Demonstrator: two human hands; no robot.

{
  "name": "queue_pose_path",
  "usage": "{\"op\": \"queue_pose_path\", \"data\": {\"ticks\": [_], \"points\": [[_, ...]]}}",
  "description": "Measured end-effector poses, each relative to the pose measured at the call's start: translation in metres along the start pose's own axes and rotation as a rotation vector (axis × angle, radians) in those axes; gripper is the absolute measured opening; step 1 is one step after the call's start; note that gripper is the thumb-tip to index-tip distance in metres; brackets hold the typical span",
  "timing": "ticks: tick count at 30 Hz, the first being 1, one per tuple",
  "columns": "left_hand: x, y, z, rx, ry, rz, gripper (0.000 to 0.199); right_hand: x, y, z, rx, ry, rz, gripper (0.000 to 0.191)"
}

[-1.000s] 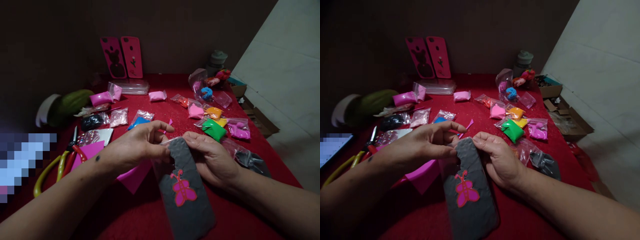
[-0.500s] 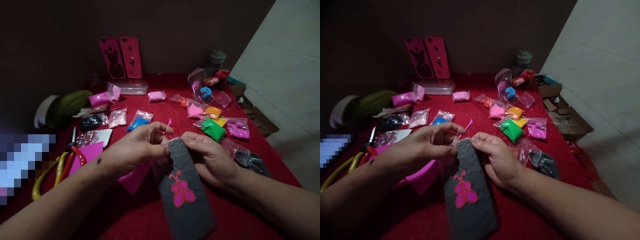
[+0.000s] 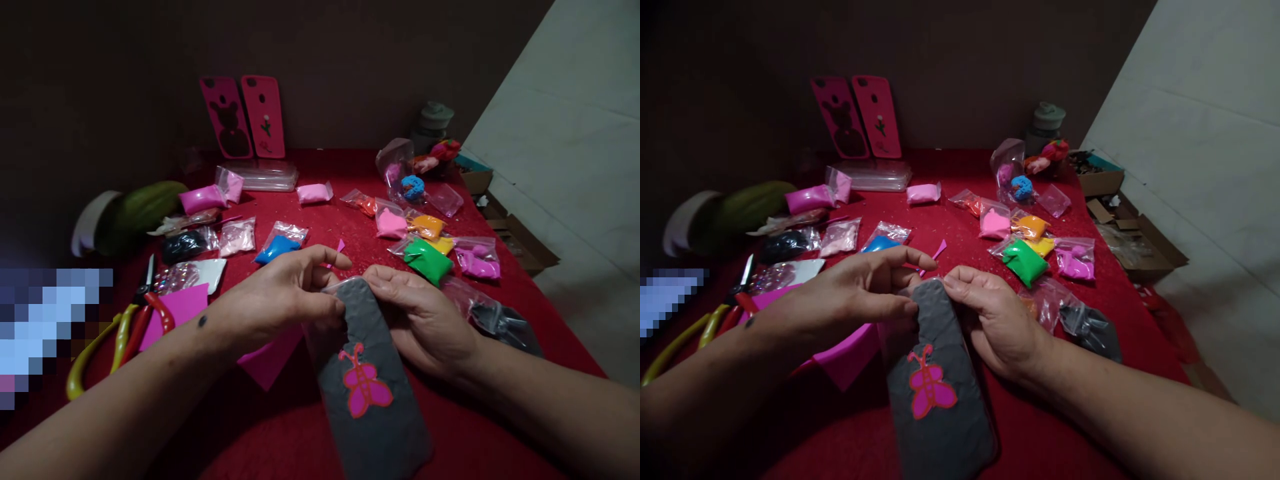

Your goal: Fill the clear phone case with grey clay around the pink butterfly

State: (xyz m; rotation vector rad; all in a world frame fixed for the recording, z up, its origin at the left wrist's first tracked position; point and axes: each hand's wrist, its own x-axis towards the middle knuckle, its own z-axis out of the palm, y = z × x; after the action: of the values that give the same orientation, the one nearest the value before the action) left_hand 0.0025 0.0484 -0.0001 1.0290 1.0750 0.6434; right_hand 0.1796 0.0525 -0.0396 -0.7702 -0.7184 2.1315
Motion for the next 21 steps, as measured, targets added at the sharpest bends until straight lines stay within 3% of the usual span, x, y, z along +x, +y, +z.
{"op": "queue_pose_path", "data": {"ticks": [21], "points": [[0.0011,-0.0012,-0.0076,-0.057,-0.011,0.026,0.042,-0.0001,-0.0011,-0.0015,-0.009,0.028,0.009,0.019]]}}
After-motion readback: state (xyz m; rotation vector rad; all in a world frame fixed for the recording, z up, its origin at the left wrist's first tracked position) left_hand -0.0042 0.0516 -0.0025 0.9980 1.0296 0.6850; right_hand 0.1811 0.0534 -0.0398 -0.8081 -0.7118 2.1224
